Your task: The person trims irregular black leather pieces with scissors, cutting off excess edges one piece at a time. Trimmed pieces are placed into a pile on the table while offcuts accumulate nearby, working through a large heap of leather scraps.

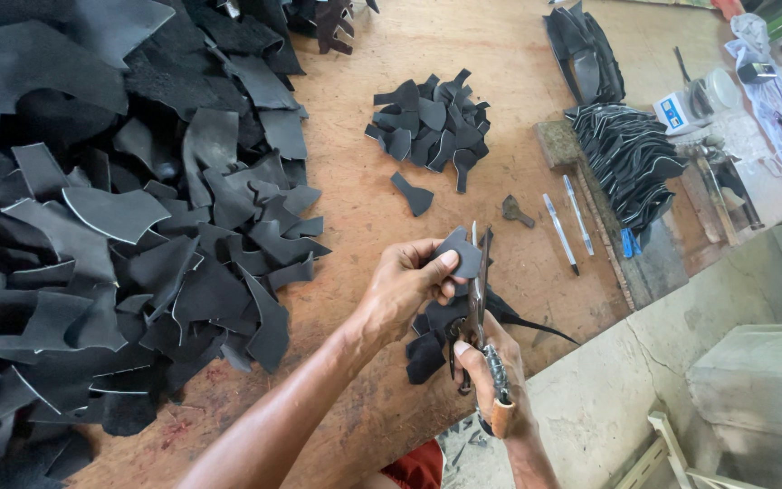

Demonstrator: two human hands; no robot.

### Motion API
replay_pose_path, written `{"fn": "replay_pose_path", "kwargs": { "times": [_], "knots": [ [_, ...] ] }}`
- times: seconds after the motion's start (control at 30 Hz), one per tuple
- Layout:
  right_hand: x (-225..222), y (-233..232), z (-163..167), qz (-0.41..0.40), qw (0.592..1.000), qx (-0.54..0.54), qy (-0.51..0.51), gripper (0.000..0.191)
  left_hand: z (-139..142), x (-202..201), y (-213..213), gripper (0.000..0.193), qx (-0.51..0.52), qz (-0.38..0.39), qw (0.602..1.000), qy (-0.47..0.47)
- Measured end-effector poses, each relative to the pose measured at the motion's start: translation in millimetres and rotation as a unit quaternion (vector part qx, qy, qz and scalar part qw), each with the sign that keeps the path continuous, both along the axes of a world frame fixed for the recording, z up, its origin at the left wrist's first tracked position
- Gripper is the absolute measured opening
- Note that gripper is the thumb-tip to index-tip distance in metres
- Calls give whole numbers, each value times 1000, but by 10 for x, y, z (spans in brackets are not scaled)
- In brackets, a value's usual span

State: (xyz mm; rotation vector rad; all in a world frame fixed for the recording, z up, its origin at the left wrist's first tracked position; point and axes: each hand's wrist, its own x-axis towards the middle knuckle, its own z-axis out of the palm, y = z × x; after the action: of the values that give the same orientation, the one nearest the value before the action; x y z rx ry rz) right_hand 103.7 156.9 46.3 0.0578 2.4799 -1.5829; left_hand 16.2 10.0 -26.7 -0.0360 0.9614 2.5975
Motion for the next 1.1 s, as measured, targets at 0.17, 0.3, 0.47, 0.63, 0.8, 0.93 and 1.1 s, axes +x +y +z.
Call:
{"fn": "replay_pose_path", "kwargs": {
  "times": [0.17,0.3,0.47,0.63,0.8,0.93,1.1],
  "knots": [
    [-4,69,-34,20,1000,-8,8,31,42,-6,-45,25,-41,-2,999,-2],
    [4,106,-43,15,1000,9,7,29,69,-17,-52,25,-49,-6,999,2],
    [11,125,-23,15,1000,10,-4,25,103,-37,-77,24,-81,-13,997,8],
    [25,140,1,12,1000,19,-12,22,137,-35,-115,23,-102,-23,994,20],
    [36,163,-10,7,999,19,-26,21,144,-54,-139,20,-119,-35,992,35],
    [46,186,-17,-8,998,33,-44,18,151,-68,-151,19,-138,-41,988,55],
    [67,140,-17,-3,999,-13,-33,17,156,-55,-156,24,-71,-44,997,5]
  ]
}}
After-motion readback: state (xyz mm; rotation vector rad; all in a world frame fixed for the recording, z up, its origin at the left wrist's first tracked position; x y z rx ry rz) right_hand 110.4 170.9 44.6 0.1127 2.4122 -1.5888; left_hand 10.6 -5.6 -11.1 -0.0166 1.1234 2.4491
